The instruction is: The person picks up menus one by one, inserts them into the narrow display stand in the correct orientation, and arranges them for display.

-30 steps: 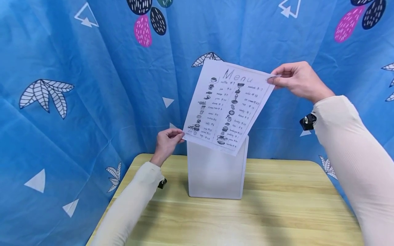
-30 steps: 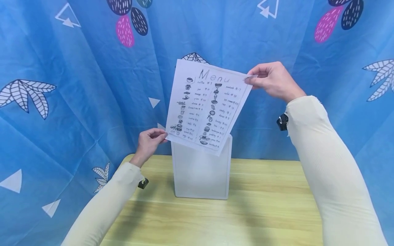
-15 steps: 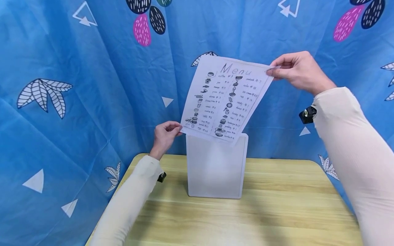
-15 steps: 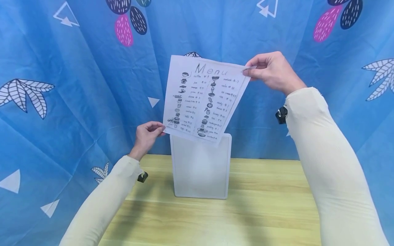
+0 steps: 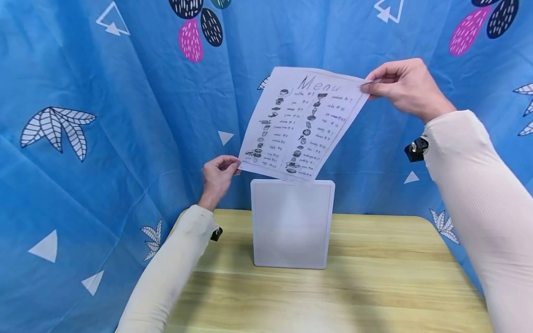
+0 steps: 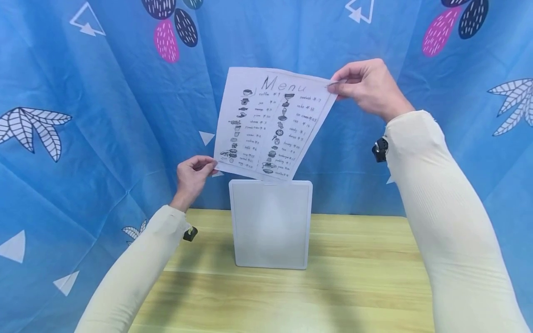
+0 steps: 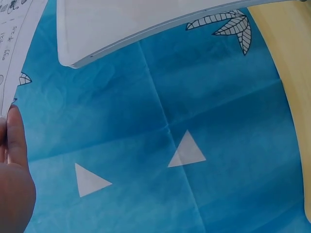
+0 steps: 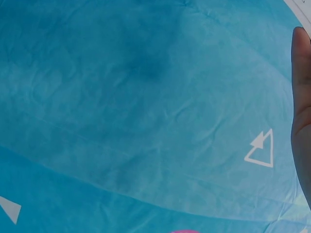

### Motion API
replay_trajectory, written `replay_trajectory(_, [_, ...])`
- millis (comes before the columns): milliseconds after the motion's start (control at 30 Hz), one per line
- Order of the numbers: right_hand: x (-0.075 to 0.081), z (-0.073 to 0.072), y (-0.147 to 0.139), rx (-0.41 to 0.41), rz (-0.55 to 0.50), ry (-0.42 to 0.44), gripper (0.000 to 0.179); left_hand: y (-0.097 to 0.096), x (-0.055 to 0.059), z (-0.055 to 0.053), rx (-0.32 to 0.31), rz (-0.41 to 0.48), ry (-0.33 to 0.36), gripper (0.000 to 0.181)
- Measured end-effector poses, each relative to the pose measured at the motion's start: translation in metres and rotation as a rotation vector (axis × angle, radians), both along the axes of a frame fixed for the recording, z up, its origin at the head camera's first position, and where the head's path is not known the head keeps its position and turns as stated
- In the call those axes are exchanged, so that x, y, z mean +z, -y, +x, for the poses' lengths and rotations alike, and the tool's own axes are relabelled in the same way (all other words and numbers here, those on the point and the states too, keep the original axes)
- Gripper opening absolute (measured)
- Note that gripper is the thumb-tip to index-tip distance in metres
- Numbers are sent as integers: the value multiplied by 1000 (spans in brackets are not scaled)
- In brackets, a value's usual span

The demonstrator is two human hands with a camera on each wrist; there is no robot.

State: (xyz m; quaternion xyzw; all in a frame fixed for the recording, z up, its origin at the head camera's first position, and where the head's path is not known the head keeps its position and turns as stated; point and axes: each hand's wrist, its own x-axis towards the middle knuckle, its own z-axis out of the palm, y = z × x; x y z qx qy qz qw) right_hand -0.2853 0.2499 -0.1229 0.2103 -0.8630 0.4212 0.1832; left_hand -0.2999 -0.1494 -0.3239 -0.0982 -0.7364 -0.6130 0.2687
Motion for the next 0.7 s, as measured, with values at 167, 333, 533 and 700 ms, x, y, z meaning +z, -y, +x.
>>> replay_trajectory(167, [-3, 0, 1, -24, -2, -17, 21, -2, -1, -3, 30, 5, -51, 11])
replay_trajectory(333, [-4, 0, 0, -52, -4, -23, 22, -1, 0, -3, 34, -17, -104, 11])
replay_trajectory(533, [-2, -1, 0, -28, -42, -38, 19, 0, 5, -3, 52, -19, -148, 12])
replay_trajectory(700, [-1, -3, 3, -2, -71, -60, 18, 2, 7, -4, 77, -10, -167, 11])
